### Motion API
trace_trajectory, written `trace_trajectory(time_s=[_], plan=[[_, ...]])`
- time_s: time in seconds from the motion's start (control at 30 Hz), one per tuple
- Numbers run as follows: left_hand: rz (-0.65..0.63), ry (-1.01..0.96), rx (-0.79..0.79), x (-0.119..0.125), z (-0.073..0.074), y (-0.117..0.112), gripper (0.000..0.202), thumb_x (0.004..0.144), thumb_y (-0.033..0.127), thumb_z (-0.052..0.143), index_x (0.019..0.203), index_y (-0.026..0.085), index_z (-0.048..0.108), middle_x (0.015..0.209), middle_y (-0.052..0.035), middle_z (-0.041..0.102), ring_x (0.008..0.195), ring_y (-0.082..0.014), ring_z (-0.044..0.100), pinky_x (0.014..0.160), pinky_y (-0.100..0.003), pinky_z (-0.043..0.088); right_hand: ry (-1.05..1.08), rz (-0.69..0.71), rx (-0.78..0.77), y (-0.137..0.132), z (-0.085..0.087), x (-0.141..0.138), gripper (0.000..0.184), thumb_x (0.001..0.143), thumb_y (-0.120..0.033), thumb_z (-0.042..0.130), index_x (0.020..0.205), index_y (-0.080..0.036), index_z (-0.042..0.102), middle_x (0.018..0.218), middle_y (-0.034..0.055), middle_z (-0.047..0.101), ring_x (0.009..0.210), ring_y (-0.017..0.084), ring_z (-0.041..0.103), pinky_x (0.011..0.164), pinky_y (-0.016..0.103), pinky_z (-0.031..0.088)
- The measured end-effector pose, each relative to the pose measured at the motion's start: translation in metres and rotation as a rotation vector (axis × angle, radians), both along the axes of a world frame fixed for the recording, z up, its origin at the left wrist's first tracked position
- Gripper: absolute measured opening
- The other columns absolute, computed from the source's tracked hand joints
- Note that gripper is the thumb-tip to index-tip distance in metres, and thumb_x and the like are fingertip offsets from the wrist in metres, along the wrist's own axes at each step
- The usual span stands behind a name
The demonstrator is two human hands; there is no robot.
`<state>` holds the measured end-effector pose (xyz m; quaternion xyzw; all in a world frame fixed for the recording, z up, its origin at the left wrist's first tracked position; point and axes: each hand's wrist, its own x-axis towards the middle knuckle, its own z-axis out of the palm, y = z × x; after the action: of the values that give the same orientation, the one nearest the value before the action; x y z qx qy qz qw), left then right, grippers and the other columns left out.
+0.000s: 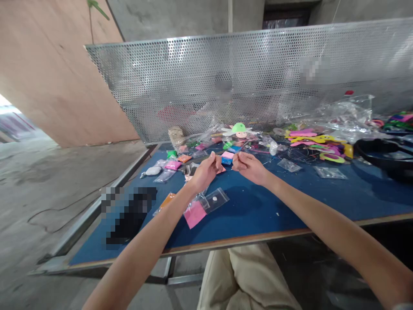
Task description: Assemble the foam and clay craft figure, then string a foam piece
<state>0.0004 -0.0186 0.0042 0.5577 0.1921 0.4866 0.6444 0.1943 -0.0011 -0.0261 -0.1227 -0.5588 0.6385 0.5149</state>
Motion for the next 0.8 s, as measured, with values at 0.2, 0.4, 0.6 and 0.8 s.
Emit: trace_trajectory(time_s=[0.2,0.4,0.6,0.8], plan=[[0.007,0.025,0.003,0.001,-0.005,0.001,0.034,0.093,0.04,0.058,0.071,0.014,0.054,0.07,0.0015,0.042,0.06,-0.009,0.038,0.066,-0.022,0.042,-0.071,0.003,-0.037,-0.001,0.0,0.004,0.032,0.092,-0.045,0.058,0.079,-0.018,0.069,0.057,-0.0056,0.028,0.055,0.01,0.026,0.064,0.028,0.039],[-0.032,0.078,0.017,-0.003,-0.006,0.003,0.033,0.093,0.039,0.059,0.072,0.014,0.053,0.069,0.0018,0.039,0.062,-0.0089,0.038,0.066,-0.022,0.042,-0.104,0.026,0.0,0.002,-0.004,0.008,0.037,0.093,-0.047,0.057,0.078,-0.016,0.072,0.051,-0.0065,0.028,0.051,0.009,0.026,0.062,0.029,0.038],[-0.074,0.127,0.014,-0.006,-0.01,0.004,0.034,0.093,0.042,0.058,0.074,0.014,0.054,0.068,0.0023,0.04,0.063,-0.0082,0.043,0.078,-0.026,0.05,-0.131,-0.035,0.0,0.004,-0.004,0.011,0.032,0.091,-0.046,0.059,0.086,-0.017,0.07,0.048,-0.0072,0.031,0.048,0.009,0.028,0.056,0.027,0.036],[-0.058,0.161,-0.018,-0.008,-0.011,0.006,0.032,0.092,0.045,0.057,0.082,0.014,0.056,0.074,0.0006,0.05,0.069,-0.0102,0.053,0.089,-0.04,0.055,-0.008,-0.09,-0.139,0.004,-0.002,0.008,0.022,0.087,-0.041,0.066,0.082,-0.023,0.055,0.053,-0.0076,0.045,0.044,0.007,0.026,0.048,0.023,0.029]])
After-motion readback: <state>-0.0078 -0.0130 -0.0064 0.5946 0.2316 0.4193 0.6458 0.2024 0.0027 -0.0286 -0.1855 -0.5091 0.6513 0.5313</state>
